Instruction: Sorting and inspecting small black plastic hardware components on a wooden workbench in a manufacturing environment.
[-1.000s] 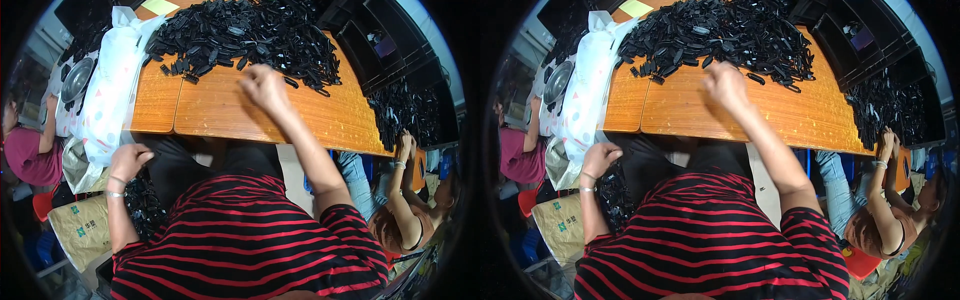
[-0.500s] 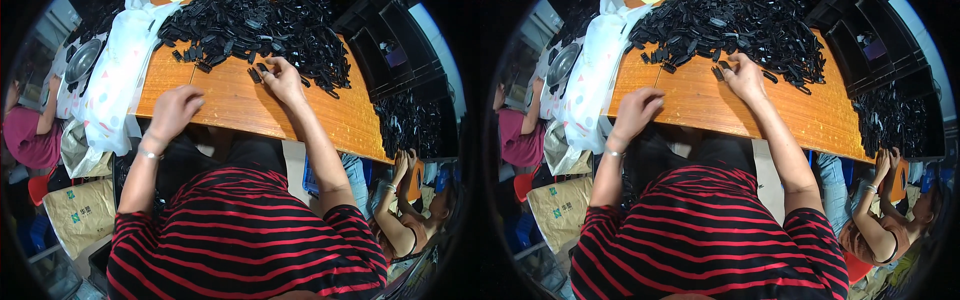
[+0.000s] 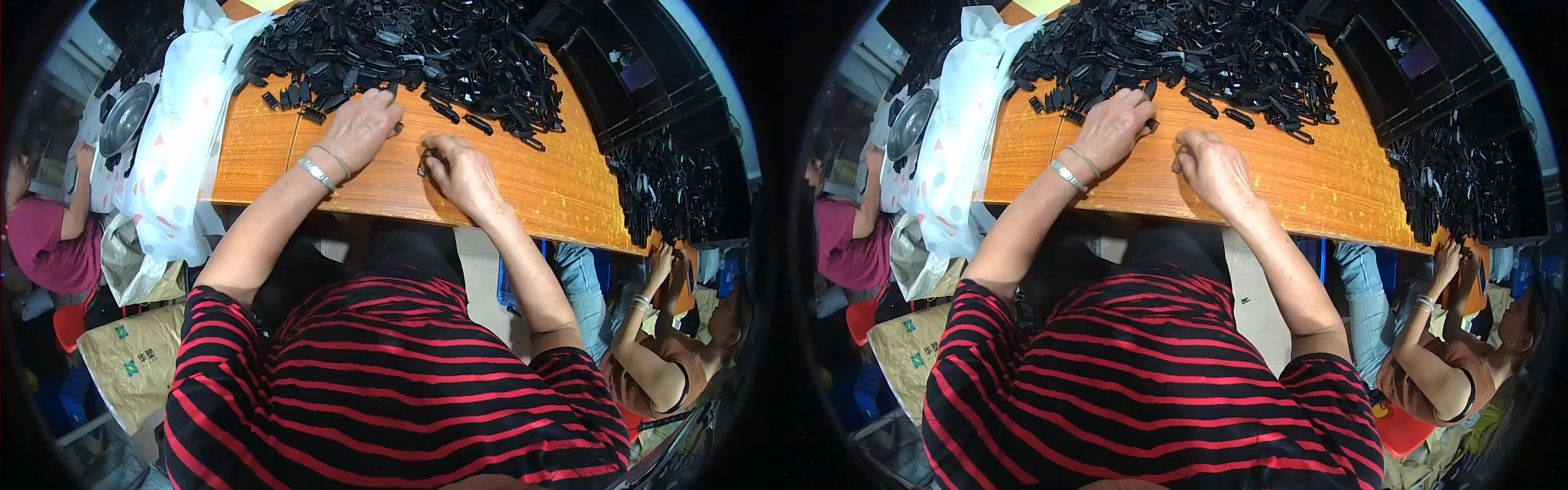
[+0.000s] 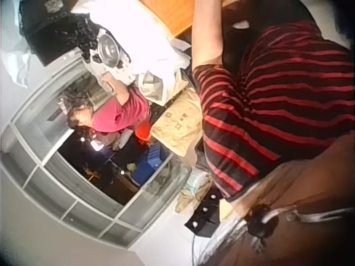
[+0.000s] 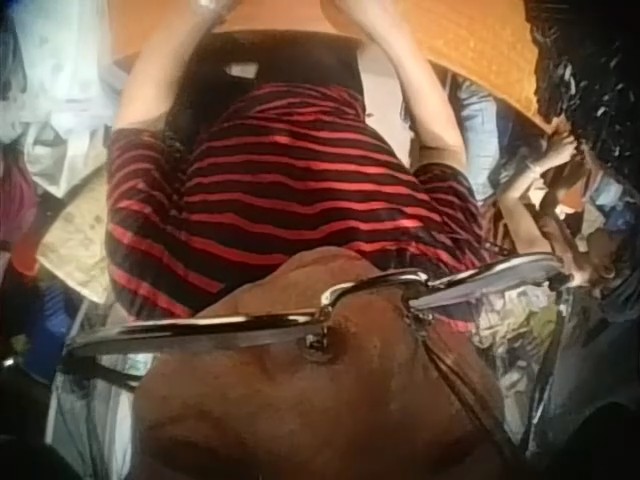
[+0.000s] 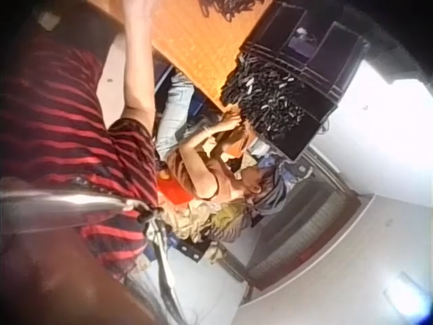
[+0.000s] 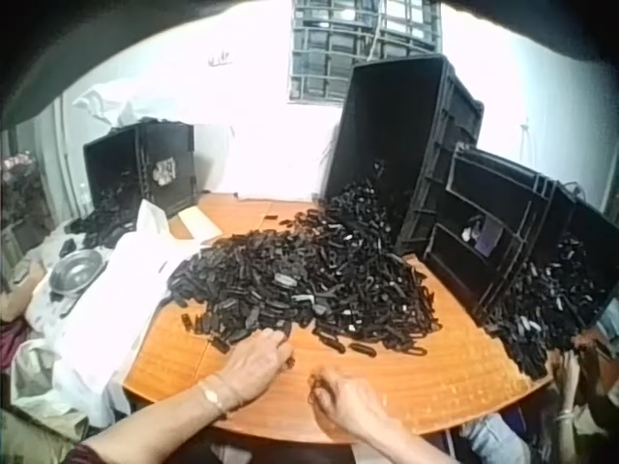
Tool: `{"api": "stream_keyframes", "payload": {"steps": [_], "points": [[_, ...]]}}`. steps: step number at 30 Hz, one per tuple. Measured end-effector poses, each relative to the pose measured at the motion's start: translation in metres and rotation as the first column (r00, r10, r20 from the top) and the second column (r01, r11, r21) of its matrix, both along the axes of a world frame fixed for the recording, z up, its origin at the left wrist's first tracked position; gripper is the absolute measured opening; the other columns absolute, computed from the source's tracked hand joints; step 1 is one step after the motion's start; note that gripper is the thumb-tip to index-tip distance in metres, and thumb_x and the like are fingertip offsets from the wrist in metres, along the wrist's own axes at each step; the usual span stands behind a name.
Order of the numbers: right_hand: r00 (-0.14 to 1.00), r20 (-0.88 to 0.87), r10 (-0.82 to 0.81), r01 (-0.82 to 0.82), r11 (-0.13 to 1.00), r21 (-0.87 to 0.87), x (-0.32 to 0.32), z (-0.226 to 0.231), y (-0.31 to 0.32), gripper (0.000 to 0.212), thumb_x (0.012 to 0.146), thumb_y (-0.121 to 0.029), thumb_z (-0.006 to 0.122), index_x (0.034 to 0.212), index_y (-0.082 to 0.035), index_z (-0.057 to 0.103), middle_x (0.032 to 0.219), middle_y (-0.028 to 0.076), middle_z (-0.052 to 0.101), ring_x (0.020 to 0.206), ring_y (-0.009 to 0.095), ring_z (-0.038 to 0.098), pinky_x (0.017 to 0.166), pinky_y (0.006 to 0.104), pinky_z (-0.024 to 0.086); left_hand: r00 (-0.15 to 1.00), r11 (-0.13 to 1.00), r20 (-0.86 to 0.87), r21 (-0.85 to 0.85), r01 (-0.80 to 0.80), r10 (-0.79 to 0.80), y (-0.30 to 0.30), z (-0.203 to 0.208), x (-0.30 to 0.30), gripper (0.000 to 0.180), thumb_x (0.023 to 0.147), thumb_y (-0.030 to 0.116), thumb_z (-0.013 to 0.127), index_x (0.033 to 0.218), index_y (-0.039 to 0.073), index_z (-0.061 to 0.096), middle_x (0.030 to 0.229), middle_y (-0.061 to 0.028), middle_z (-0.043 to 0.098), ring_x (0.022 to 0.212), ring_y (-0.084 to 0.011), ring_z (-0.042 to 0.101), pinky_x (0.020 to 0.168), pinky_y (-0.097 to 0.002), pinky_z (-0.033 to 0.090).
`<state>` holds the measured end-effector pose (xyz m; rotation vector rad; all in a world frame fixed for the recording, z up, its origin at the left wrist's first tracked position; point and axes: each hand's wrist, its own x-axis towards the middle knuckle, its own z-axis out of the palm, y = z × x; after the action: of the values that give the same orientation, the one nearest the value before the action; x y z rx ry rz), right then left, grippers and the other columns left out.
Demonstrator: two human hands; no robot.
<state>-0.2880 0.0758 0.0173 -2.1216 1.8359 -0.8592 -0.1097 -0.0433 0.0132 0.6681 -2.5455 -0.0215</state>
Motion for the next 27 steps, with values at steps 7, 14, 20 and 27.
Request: {"api": "stream_keyframes", "payload": {"steps": [7,14,20,27], "points": [[0.943,-0.295,0.153,-0.155,0.988,0.016,-0.009,0.004,0.001,0.031,0.079,0.001,0.062,0.108,-0.008,0.065,0.107,0.016,0.058,0.085,0.035,0.064,0.072,0.0429,0.053,0.969,0.961,-0.184,0.251,-0.116,0.165,0.014,-0.010,0.016,0.021,0.080,0.012,0.072,0.091,0.003,0.056,0.080,-0.0087,0.062,0.072,-0.0250,0.061,0.064,-0.0351,0.050],[0.970,0.240,0.025,-0.037,0.998,0.046,0.013,0.013,-0.008,0.023,0.088,-0.013,0.067,0.106,-0.002,0.060,0.081,0.010,0.065,0.071,0.021,0.063,0.064,0.0314,0.050,0.754,0.268,-0.483,0.875,0.403,0.444,0.025,-0.021,0.015,0.035,0.083,0.008,0.073,0.110,-0.001,0.051,0.082,-0.0015,0.059,0.061,-0.0061,0.055,0.051,-0.0177,0.044],[0.871,0.480,-0.101,0.131,0.991,-0.030,0.038,-0.008,-0.016,0.024,0.083,-0.012,0.070,0.102,0.001,0.062,0.085,0.014,0.065,0.065,0.020,0.063,0.062,0.0319,0.051,0.698,0.140,-0.565,0.811,0.569,0.440,0.039,-0.012,0.007,0.035,0.086,0.002,0.067,0.118,-0.001,0.052,0.092,-0.0040,0.064,0.074,-0.0086,0.063,0.063,-0.0200,0.052],[0.841,0.541,-0.024,0.098,0.989,-0.109,0.045,-0.005,-0.010,0.021,0.088,-0.002,0.066,0.108,0.002,0.059,0.087,0.005,0.063,0.067,0.007,0.061,0.059,0.0224,0.051,0.656,0.112,-0.601,0.770,0.628,0.457,0.044,-0.002,0.022,0.032,0.089,0.002,0.063,0.119,-0.004,0.055,0.099,-0.0060,0.065,0.080,-0.0096,0.065,0.070,-0.0203,0.053]]}}
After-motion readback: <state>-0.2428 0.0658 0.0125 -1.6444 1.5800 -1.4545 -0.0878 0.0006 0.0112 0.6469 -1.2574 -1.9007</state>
